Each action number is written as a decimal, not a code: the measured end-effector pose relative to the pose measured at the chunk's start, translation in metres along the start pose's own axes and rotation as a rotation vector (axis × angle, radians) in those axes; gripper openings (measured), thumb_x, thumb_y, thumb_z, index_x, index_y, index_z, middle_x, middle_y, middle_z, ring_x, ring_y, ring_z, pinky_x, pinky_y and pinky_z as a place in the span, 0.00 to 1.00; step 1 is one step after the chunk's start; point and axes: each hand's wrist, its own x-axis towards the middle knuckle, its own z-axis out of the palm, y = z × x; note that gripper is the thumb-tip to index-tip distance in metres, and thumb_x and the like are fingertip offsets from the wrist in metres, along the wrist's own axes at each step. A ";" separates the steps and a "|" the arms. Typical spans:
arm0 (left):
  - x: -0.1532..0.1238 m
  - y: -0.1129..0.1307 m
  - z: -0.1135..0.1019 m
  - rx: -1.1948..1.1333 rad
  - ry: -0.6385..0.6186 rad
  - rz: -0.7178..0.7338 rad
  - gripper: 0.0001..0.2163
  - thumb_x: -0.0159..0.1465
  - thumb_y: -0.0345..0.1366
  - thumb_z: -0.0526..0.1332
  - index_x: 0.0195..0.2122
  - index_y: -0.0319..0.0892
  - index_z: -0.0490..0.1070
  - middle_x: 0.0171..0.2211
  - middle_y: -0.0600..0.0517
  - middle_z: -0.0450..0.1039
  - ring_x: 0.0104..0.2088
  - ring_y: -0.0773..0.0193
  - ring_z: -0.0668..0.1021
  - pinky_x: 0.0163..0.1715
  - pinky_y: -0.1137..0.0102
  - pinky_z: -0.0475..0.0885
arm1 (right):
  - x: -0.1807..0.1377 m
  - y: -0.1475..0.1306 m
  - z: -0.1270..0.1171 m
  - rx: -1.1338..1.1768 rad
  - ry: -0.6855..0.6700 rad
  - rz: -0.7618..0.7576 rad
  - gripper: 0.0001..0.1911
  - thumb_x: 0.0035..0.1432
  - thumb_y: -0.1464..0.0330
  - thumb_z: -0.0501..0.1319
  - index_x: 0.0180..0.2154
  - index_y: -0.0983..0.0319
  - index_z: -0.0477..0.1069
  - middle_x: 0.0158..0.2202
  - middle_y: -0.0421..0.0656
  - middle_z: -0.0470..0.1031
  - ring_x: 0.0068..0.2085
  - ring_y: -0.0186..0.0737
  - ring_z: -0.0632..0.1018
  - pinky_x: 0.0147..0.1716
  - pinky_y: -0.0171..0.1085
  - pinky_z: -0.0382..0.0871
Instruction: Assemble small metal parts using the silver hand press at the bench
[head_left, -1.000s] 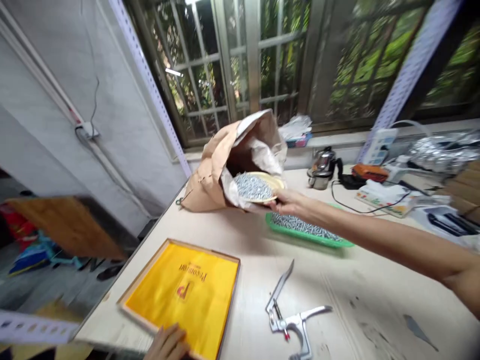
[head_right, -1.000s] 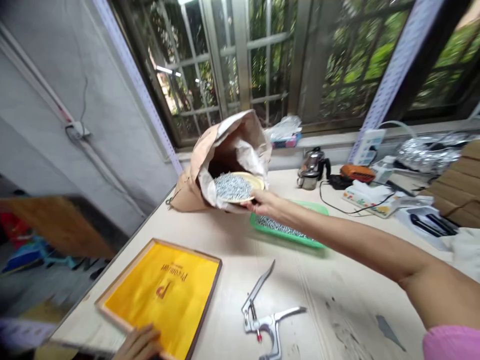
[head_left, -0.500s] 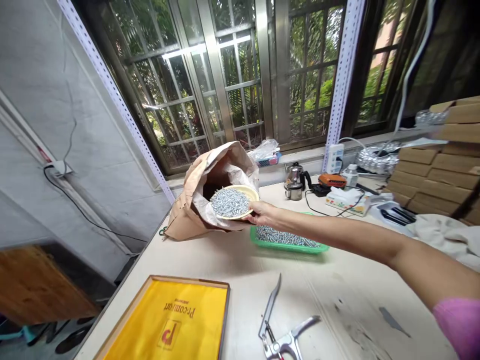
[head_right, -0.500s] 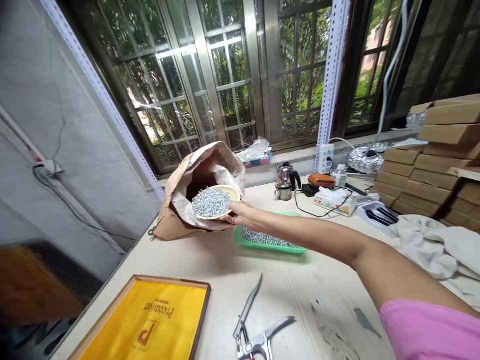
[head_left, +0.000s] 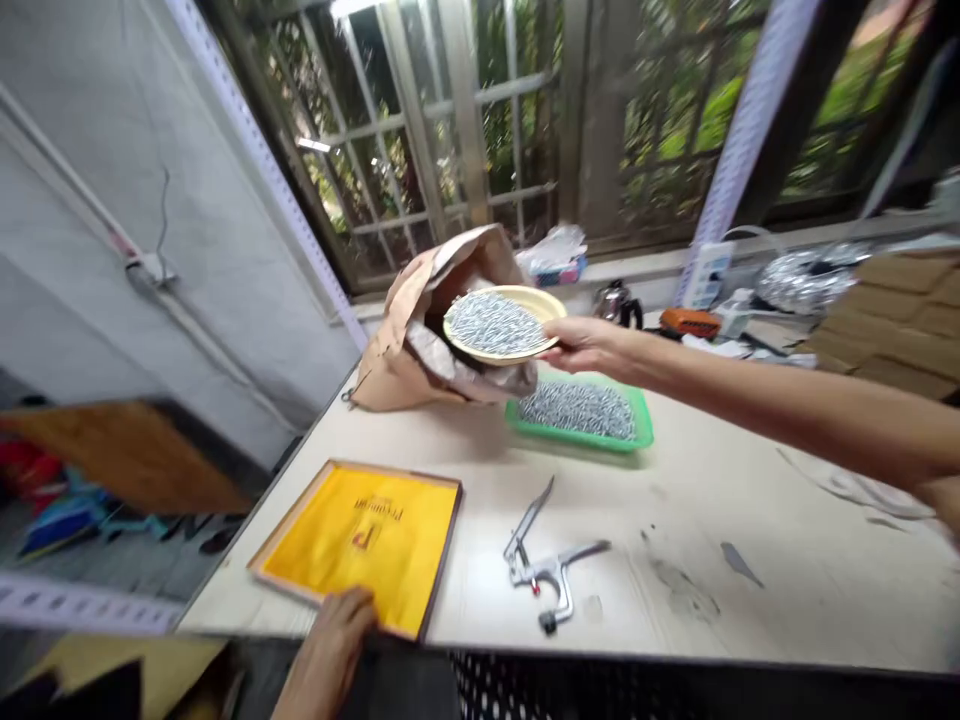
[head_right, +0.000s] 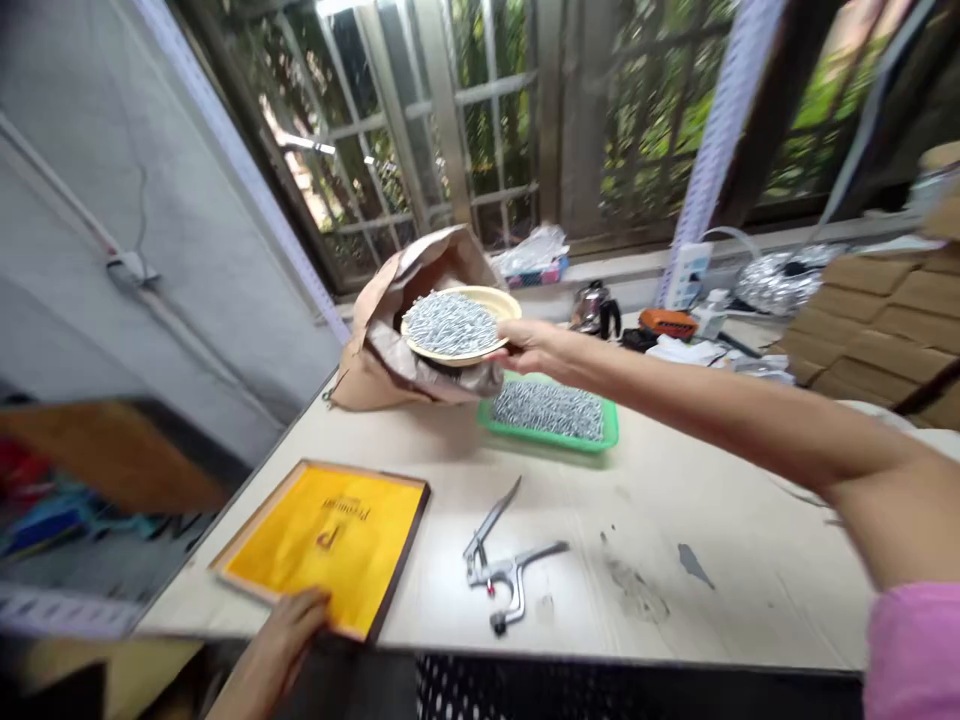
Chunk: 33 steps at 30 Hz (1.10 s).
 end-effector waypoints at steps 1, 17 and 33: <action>-0.011 -0.001 0.005 -0.056 0.006 -0.048 0.08 0.70 0.36 0.61 0.44 0.46 0.81 0.53 0.41 0.79 0.56 0.50 0.79 0.58 0.52 0.77 | -0.006 0.008 -0.006 -0.019 0.000 0.065 0.15 0.61 0.84 0.56 0.46 0.64 0.69 0.28 0.38 0.68 0.21 0.26 0.67 0.14 0.21 0.58; 0.070 -0.004 -0.008 -1.378 0.809 -1.195 0.37 0.75 0.56 0.33 0.77 0.35 0.44 0.76 0.33 0.49 0.75 0.54 0.59 0.72 0.61 0.57 | -0.016 0.164 0.119 -0.478 -0.317 0.021 0.28 0.56 0.82 0.57 0.59 0.65 0.67 0.22 0.39 0.73 0.15 0.37 0.73 0.10 0.30 0.63; 0.076 -0.035 0.019 -1.373 0.916 -1.118 0.39 0.74 0.57 0.27 0.77 0.39 0.45 0.76 0.42 0.52 0.75 0.60 0.59 0.71 0.62 0.59 | 0.008 0.211 0.195 -1.272 -0.526 -0.871 0.41 0.67 0.76 0.47 0.77 0.47 0.45 0.66 0.50 0.65 0.49 0.50 0.79 0.52 0.48 0.75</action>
